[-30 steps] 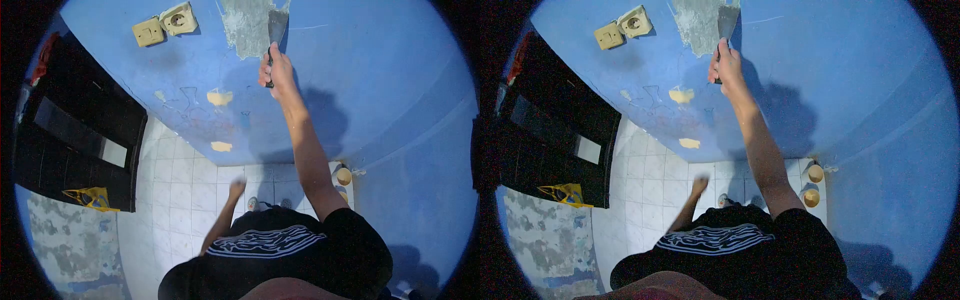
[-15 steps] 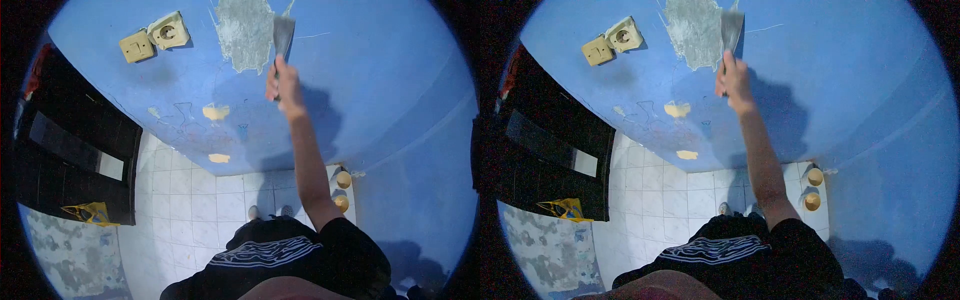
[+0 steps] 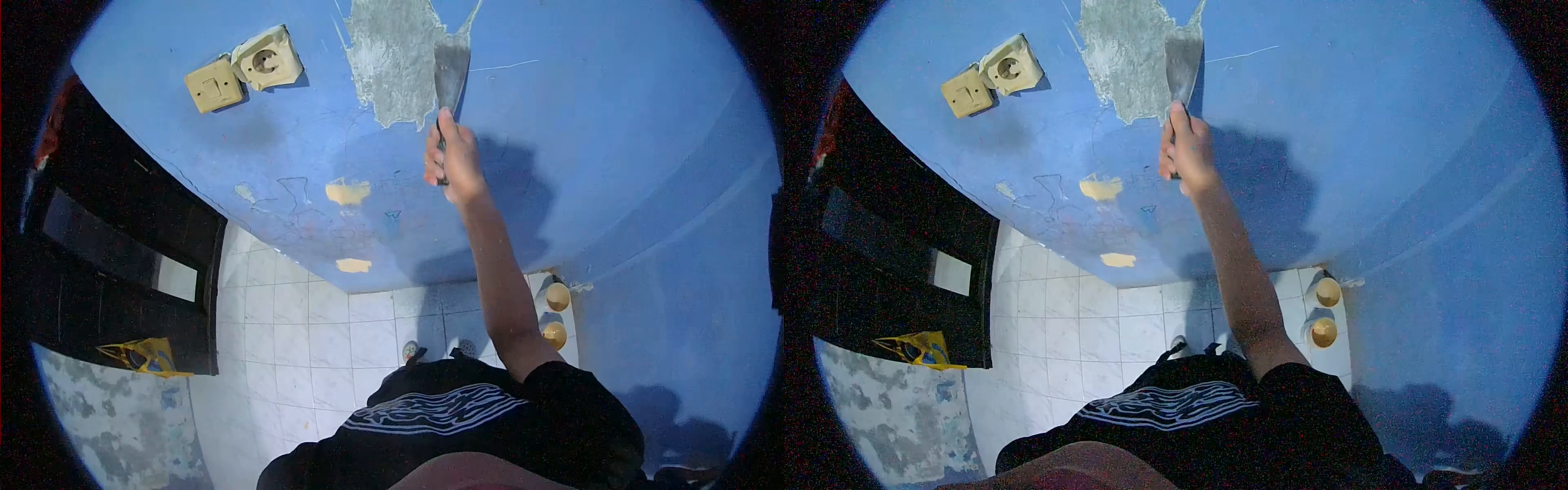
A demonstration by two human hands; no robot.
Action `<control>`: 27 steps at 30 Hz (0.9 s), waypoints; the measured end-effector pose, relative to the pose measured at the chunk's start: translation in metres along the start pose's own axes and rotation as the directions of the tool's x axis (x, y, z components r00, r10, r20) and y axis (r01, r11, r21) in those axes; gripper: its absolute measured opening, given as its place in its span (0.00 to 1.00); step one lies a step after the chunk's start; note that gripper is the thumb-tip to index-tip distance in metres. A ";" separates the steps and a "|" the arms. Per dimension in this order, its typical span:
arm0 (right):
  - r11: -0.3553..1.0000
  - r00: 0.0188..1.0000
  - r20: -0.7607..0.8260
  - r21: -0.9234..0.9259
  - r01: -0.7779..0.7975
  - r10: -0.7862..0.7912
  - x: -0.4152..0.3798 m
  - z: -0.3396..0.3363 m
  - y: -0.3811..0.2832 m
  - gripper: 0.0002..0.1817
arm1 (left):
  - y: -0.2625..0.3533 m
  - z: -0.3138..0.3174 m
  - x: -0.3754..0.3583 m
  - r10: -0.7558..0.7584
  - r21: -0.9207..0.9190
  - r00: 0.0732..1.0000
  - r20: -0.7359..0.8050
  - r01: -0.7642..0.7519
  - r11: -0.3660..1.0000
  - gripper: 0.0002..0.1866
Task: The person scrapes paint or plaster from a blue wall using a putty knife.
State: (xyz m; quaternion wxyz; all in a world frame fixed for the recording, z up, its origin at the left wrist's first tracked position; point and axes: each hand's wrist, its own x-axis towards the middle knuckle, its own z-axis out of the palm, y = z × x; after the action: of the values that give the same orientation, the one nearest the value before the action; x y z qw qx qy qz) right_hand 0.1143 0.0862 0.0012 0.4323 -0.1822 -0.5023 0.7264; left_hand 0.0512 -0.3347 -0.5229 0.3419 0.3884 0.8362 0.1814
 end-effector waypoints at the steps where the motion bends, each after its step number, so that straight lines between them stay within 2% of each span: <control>1: 0.999 0.999 -0.009 -0.001 -0.043 0.043 -0.008 -0.003 0.006 0.26 | -0.001 0.000 -0.001 -0.002 0.001 1.000 -0.002 0.002 1.000 0.16; 3: 0.996 0.996 -0.018 0.000 -0.092 0.092 -0.008 -0.004 0.006 0.26 | -0.006 0.003 -0.007 -0.012 0.005 1.000 0.001 0.012 1.000 0.16; 6: 0.999 0.999 0.031 -0.038 -0.032 0.033 0.005 -0.003 -0.005 0.25 | -0.016 0.014 -0.037 -0.038 0.016 0.999 0.033 0.038 0.999 0.15; 9: 0.998 0.999 -0.045 -0.064 -0.008 0.005 0.004 0.002 -0.002 0.25 | -0.014 0.025 -0.048 -0.048 0.012 0.998 0.038 0.047 0.999 0.15; 12: 0.999 0.999 -0.010 -0.001 -0.041 0.041 -0.001 -0.003 0.002 0.25 | -0.018 0.018 -0.044 -0.047 0.024 0.999 0.022 0.047 0.999 0.15; 15: 0.994 0.999 -0.034 -0.103 -0.037 0.034 0.011 -0.004 -0.012 0.24 | -0.012 0.019 -0.076 -0.065 0.037 0.996 0.055 0.063 0.997 0.15; 17: 0.986 0.982 0.093 -0.006 0.166 -0.165 0.025 0.009 -0.053 0.24 | -0.015 0.020 -0.085 -0.070 0.044 0.996 0.059 0.067 0.997 0.14; 18: 0.985 0.980 0.104 -0.008 0.172 -0.170 0.026 0.011 -0.057 0.24 | -0.015 0.024 -0.082 -0.066 0.041 0.997 0.051 0.064 0.997 0.14; 21: 0.989 0.985 0.100 0.034 0.141 -0.144 0.010 0.007 -0.049 0.24 | -0.017 0.027 -0.084 -0.064 0.042 0.997 0.044 0.062 0.997 0.14; 23: 0.999 0.997 0.069 0.003 -0.037 0.037 -0.011 -0.006 -0.013 0.23 | -0.018 0.022 -0.081 -0.056 0.052 0.998 0.040 0.054 0.997 0.14; 24: 0.999 0.997 0.069 0.000 -0.033 0.033 -0.014 -0.005 -0.011 0.23 | -0.019 0.023 -0.079 -0.052 0.056 0.998 0.041 0.050 0.997 0.14; 26: 0.986 0.987 0.032 0.061 -0.157 0.155 -0.024 0.000 -0.005 0.23 | -0.018 0.025 -0.090 -0.055 0.064 0.997 0.058 0.052 0.997 0.14; 27: 0.984 0.986 0.024 0.065 -0.165 0.163 -0.024 0.005 -0.013 0.23 | -0.024 0.027 -0.099 -0.061 0.072 0.996 0.071 0.056 0.996 0.14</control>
State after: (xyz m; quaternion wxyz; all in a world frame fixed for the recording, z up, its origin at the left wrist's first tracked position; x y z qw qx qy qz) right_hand 0.1302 0.0655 0.0107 0.3722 -0.2017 -0.4651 0.7774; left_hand 0.1044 -0.4256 -0.5127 0.3635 0.3819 0.8401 0.1277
